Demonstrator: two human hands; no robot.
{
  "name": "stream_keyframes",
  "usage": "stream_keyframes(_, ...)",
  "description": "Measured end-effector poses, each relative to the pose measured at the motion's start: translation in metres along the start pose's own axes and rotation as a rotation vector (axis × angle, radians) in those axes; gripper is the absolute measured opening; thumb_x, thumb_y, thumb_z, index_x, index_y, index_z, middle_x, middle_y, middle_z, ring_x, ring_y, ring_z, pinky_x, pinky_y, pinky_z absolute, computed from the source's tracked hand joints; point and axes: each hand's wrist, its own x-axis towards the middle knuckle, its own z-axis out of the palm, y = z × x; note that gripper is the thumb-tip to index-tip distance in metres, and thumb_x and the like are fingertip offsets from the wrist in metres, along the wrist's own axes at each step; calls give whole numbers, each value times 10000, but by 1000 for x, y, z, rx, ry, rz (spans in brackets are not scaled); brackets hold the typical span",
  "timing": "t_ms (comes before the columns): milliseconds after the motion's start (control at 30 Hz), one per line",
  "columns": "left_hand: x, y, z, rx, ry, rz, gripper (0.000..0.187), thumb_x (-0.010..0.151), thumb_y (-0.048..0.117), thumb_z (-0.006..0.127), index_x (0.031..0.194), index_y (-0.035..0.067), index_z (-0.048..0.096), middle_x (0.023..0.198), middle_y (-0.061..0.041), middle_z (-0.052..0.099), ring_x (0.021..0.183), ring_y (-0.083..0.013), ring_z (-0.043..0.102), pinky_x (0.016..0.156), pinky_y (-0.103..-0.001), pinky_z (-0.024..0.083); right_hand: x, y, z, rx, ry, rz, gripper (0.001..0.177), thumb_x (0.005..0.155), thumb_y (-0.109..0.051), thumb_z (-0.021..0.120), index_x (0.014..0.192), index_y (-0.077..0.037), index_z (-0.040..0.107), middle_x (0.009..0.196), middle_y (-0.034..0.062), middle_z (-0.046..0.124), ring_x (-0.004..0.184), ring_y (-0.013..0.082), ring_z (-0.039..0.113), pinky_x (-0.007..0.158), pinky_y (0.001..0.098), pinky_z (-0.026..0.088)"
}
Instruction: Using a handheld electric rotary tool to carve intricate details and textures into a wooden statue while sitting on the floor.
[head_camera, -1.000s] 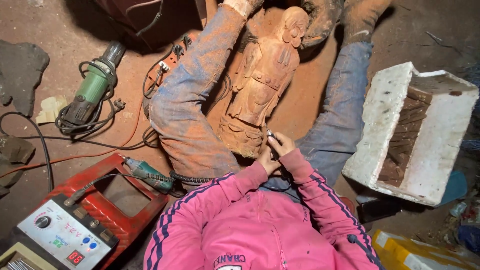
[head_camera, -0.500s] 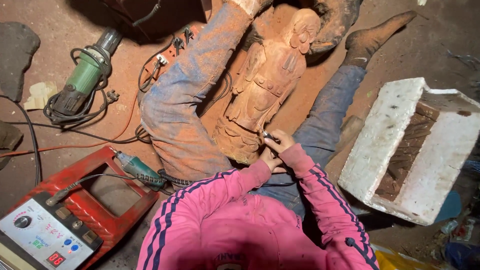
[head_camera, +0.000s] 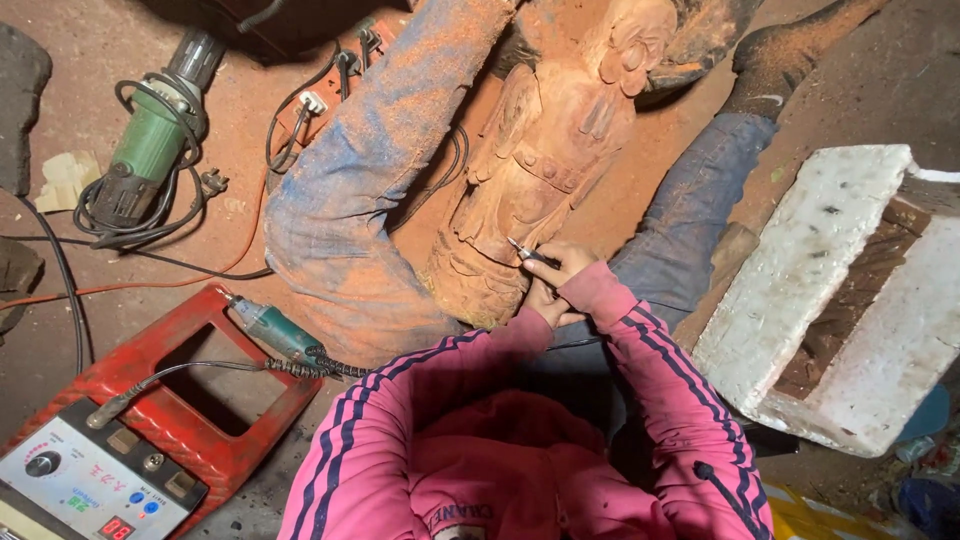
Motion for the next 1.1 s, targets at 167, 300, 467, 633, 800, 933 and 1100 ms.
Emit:
stream_keyframes(167, 12, -12, -13, 8, 6, -2, 1016, 947, -41, 679, 1632, 206, -29, 1668, -145, 150, 1378, -430, 417, 959, -661, 516, 3, 1, 3, 0, -28, 139, 323, 967, -457, 673, 923, -147, 750, 865, 156, 722, 867, 360, 701, 751, 443, 550)
stream_keyframes(300, 37, -36, -31, 7, -25, 10, 994, 957, -37, 685, 1627, 275, 22, 1675, -94, 154, 1353, -431, 448, 926, -673, 531, 4, 6, 3, 8, -2, 189, 321, 971, -483, 673, 899, -181, 754, 827, 88, 728, 833, 264, 712, 733, 384, 553)
stream_keyframes(467, 28, -21, -21, 15, -34, 24, 986, 950, -44, 682, 1621, 274, 33, 1663, -124, 178, 1339, -461, 450, 910, -689, 525, 5, -5, -3, 34, 12, 211, 319, 984, -450, 656, 851, -172, 734, 782, 70, 711, 778, 262, 698, 696, 388, 545)
stream_keyframes(633, 38, -40, -37, -17, -34, -8, 1001, 955, -46, 695, 1630, 284, 33, 1669, -108, 174, 1329, -425, 472, 918, -664, 542, 2, -8, 1, 22, 11, 190, 325, 971, -434, 670, 851, -138, 728, 773, 100, 703, 766, 284, 694, 688, 403, 540)
stream_keyframes(800, 32, -22, -21, 84, -47, -27, 975, 955, -8, 705, 1624, 299, 66, 1652, -91, 220, 1297, -378, 504, 915, -634, 554, -1, -8, 1, 11, 71, 181, 371, 996, -448, 652, 812, -128, 698, 756, 87, 683, 736, 263, 672, 658, 387, 520)
stream_keyframes(933, 13, -15, -19, 167, -107, -120, 893, 895, 33, 787, 1562, 248, 233, 1552, -104, 384, 1139, -332, 574, 791, -643, 602, -16, -7, 0, 152, 115, 196, 375, 1011, -366, 653, 775, -77, 681, 782, 113, 690, 751, 263, 658, 697, 376, 527)
stream_keyframes(1100, -33, 36, -15, 410, -289, -9, 526, 849, 170, 797, 1215, -29, 475, 1085, -114, 633, 851, -170, 585, 609, -363, 590, -32, 3, 13, 292, 181, 180, 327, 1016, -286, 673, 793, -47, 685, 916, 115, 708, 827, 221, 633, 789, 390, 530)
